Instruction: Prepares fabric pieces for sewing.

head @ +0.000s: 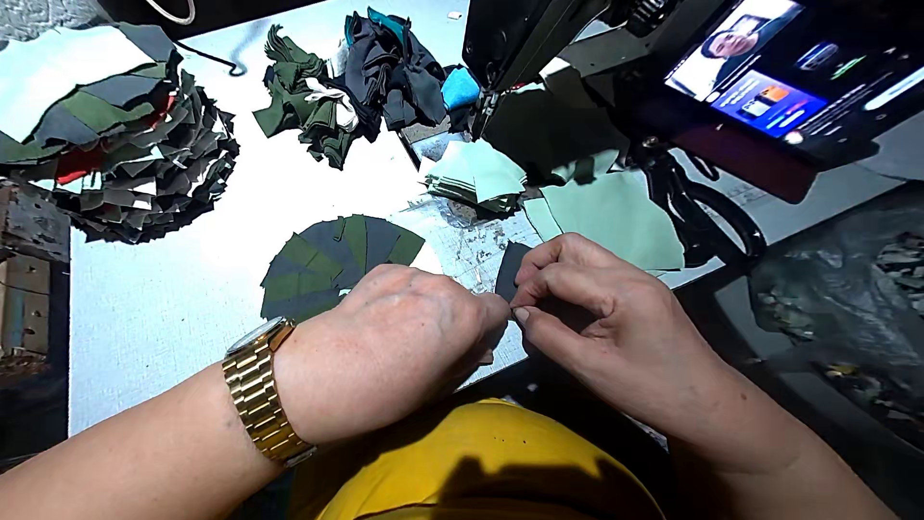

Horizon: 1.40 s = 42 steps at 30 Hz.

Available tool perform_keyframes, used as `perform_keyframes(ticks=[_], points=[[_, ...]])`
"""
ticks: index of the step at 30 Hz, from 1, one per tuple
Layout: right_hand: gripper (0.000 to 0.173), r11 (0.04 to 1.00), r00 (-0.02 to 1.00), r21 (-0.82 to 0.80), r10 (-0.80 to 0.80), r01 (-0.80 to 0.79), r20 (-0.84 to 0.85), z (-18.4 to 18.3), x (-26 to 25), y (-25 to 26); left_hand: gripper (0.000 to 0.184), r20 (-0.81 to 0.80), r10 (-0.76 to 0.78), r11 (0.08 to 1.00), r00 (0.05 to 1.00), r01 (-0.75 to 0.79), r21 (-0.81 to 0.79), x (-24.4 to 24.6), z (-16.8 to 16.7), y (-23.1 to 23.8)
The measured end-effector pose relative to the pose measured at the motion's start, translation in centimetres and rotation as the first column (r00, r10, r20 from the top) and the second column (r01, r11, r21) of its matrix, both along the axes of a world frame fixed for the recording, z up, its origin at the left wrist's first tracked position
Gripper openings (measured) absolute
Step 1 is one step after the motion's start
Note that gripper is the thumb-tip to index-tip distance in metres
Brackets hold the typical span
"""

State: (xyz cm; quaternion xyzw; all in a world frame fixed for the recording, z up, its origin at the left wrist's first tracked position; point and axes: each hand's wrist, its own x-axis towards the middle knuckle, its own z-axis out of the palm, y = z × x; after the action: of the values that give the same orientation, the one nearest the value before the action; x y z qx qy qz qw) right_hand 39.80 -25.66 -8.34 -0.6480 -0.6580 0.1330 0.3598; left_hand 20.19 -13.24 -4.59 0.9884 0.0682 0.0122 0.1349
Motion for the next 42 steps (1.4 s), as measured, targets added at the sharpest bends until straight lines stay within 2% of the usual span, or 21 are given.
perform_keyframes(ticks=[22, 37, 40, 42], points=[[0.010, 1.000, 1.000, -0.001, -0.011, 0.011, -0.018, 0.1, -0.1, 0.2, 0.025, 0.054, -0.014, 1.000, 0.998, 0.014, 0.004, -0.3, 0.3, 0.2], [0.009, 1.000, 0.999, -0.008, -0.011, 0.011, -0.051, 0.0, 0.0, 0.3, 0.022, 0.031, -0.018, 1.000, 0.999, 0.018, 0.008, -0.3, 0.0, 0.4], [0.008, 1.000, 0.995, -0.004, -0.017, 0.016, -0.098, 0.2, 0.3, 0.3, 0.021, 0.038, -0.021, 1.000, 0.999, 0.021, 0.013, -0.3, -0.1, 0.3], [0.009, 0.999, 0.979, 0.020, -0.033, 0.038, -0.200, 0.3, 1.1, 0.5, 0.018, 0.026, -0.025, 1.000, 0.999, 0.024, 0.013, -0.3, 0.0, 0.4]])
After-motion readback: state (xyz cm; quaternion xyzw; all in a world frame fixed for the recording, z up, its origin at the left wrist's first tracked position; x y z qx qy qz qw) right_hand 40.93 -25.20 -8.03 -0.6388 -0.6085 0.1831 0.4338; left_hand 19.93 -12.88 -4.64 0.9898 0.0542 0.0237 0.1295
